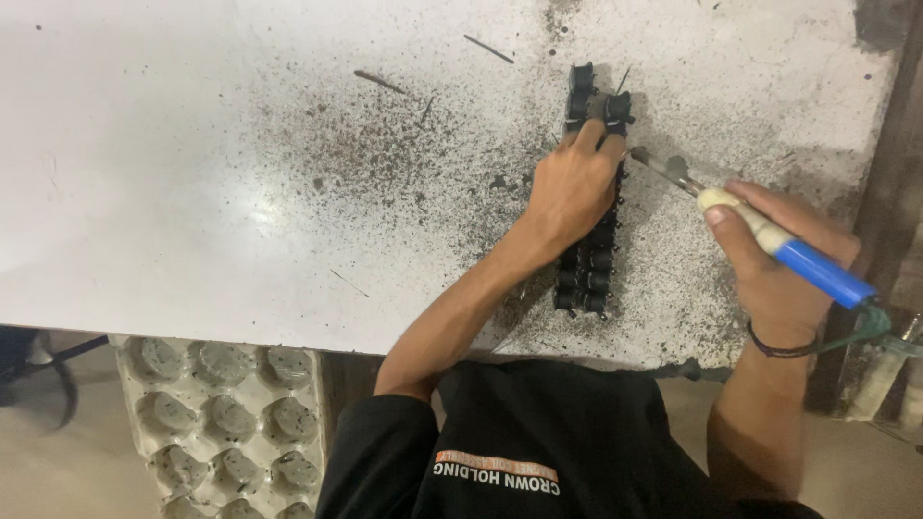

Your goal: The person sorts small black plastic components on a workbench, arranges them into a plastic tray and lines them up in rows, then uses a soldering iron to solder each component in the rows one by one, with smoke rising as joints are soldered.

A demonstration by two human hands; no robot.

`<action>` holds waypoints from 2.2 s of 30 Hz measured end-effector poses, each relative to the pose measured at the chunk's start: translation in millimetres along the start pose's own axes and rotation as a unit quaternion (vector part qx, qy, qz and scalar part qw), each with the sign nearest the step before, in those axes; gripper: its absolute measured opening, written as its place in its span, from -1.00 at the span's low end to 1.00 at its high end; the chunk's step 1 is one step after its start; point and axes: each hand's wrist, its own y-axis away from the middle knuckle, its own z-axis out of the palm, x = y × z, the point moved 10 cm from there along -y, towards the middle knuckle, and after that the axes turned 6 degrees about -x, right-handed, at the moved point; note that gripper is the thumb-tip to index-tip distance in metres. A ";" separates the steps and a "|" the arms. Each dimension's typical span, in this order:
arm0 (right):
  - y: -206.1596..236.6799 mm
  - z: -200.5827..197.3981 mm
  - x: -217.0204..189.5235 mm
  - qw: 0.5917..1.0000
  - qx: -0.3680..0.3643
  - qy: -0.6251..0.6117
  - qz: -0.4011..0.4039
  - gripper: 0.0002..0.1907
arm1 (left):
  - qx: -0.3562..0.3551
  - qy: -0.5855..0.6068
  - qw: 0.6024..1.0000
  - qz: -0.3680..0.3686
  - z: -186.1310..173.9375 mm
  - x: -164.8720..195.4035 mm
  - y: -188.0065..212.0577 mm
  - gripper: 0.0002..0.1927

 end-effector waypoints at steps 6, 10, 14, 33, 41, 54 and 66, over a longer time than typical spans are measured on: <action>11.3 -9.6 34.8 0.991 0.093 -0.090 0.034 -0.74 | 0.052 0.080 0.993 0.065 -82.4 16.3 -16.0 -0.88; 5.9 -2.0 42.5 0.991 0.073 -0.114 -0.005 -0.77 | 0.143 -0.050 0.987 0.054 -79.7 3.9 -42.4 -0.70; -0.4 -2.1 49.4 0.994 0.069 -0.091 0.000 -0.76 | 0.034 -0.071 0.997 -0.027 -10.0 -30.0 -34.9 -0.68; -13.9 3.4 37.2 0.999 0.018 -0.042 0.007 -0.77 | 0.008 -0.051 0.999 -0.018 22.7 -32.4 -28.1 -0.85; -23.2 3.8 12.7 0.999 0.009 0.015 -0.039 -0.75 | -0.025 -0.058 0.998 -0.017 37.4 -34.9 -33.4 -0.86; -13.7 -2.4 27.4 0.999 0.002 0.019 -0.041 -0.78 | 0.044 -0.042 0.998 -0.002 9.9 -20.5 -27.0 -0.80; -0.1 -1.1 47.0 0.990 0.091 -0.108 -0.025 -0.76 | 0.225 -0.003 0.970 0.092 -150.0 1.9 -40.0 -0.82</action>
